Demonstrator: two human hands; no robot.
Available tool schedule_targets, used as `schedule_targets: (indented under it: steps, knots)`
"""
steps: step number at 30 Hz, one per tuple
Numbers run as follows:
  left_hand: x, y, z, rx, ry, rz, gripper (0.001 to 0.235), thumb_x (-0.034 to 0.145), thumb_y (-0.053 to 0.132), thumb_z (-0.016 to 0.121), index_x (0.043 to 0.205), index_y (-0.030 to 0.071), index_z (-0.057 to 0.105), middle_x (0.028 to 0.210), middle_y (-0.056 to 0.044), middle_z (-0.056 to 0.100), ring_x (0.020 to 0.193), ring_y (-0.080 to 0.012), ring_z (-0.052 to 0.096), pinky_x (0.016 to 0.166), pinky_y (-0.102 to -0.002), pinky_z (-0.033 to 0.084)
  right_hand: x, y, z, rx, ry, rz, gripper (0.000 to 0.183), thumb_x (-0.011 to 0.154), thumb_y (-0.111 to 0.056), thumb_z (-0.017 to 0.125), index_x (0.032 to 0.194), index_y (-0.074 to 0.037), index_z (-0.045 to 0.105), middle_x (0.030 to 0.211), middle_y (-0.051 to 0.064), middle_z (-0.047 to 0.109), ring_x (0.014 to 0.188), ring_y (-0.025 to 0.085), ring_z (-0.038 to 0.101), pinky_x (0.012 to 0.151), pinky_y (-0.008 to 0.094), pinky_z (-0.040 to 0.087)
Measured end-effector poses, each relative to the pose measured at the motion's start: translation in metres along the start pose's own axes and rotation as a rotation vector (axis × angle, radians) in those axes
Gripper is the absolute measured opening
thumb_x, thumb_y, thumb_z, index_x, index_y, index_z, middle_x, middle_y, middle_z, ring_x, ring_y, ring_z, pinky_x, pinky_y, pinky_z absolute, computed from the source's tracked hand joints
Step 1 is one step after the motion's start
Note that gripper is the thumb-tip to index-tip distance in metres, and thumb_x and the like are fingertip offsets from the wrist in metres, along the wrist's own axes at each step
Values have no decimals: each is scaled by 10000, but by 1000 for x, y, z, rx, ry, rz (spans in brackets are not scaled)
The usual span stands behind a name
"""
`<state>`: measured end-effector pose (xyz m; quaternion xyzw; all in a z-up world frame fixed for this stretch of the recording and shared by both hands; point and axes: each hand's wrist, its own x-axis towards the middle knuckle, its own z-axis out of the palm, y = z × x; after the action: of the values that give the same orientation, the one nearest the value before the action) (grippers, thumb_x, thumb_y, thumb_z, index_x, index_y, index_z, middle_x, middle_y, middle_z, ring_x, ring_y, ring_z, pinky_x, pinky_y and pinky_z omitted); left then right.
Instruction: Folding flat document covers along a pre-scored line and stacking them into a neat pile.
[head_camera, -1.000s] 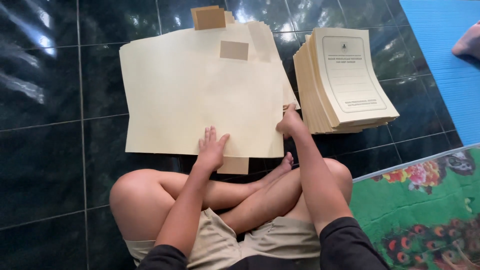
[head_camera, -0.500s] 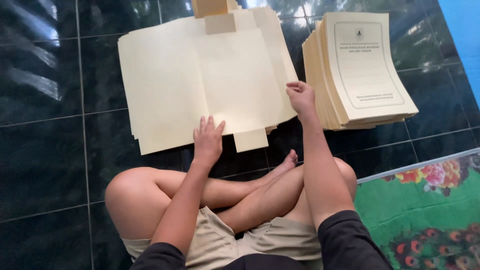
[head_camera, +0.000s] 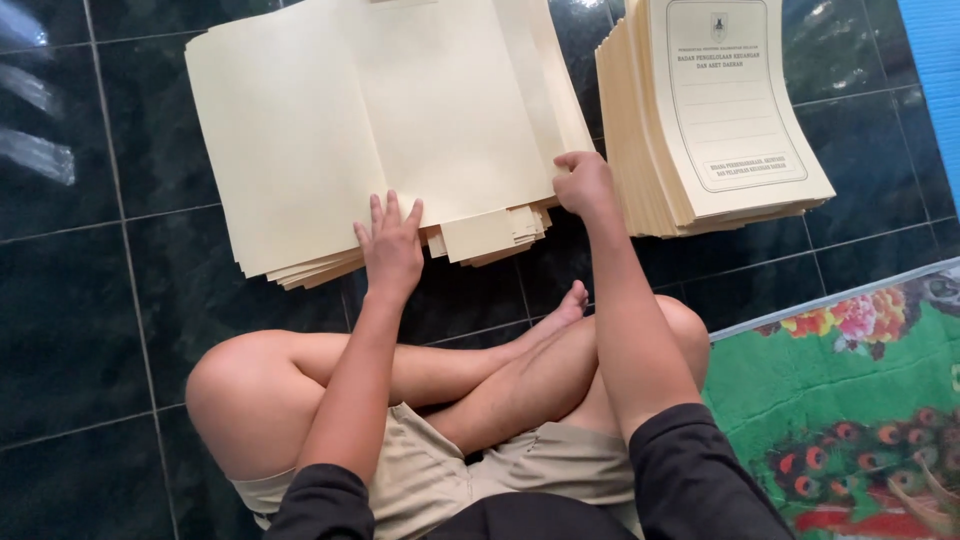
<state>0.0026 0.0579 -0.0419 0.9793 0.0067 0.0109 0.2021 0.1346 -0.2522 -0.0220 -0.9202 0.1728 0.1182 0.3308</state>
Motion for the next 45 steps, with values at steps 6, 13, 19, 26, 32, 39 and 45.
schedule_targets:
  steps: [6,13,19,26,32,39,45]
  knots:
    - [-1,4,-4,8,22,24,467,1024,127,516,1485,183,575,1620,-232,385,1539,-462,228,1104,-794,252,-10,-5,-3,-18,-10,-14,461,815,-198,722,1275,-231,720,1325,132,669,1305,303,582,1103,430,498]
    - [-8,10,-6,-19,-180,7,590,945,186,573,1532,191,511,1677,-257,244,1556,-489,141,1124,-802,203,-49,-23,-50,26,39,-52,485,883,-221,723,1356,-143,653,1396,170,615,1359,357,535,1159,488,447]
    - [-20,33,-21,-163,34,137,438,929,102,510,1327,142,688,1494,-179,539,1438,-441,436,1130,-725,317,-12,29,-79,51,330,43,469,853,-279,756,1296,-143,684,1296,99,661,1283,298,603,1090,436,498]
    - [-4,120,-27,-684,-113,131,200,945,250,734,1124,174,778,1055,-59,779,950,-257,761,792,-342,613,-35,59,-144,184,327,237,404,836,-486,772,1202,-321,720,1103,-60,747,1133,174,695,972,352,539]
    - [35,240,4,-841,-278,140,121,938,330,726,972,239,799,804,28,760,755,-143,748,669,-280,598,-80,67,-191,694,461,139,310,923,-295,701,1186,-131,706,1010,38,759,826,111,758,687,249,604]
    - [70,342,33,-837,-422,3,562,920,492,618,634,21,729,554,-37,683,479,-96,623,556,-203,520,-91,59,-222,1199,555,169,262,877,-180,688,1124,-91,688,973,52,729,813,133,706,654,223,538]
    - [87,359,70,-804,-407,-108,589,854,547,702,518,69,630,446,-15,589,386,-89,556,469,-195,483,-76,69,-220,1282,498,115,279,874,-250,712,1097,-82,707,979,59,741,823,154,718,693,252,545]
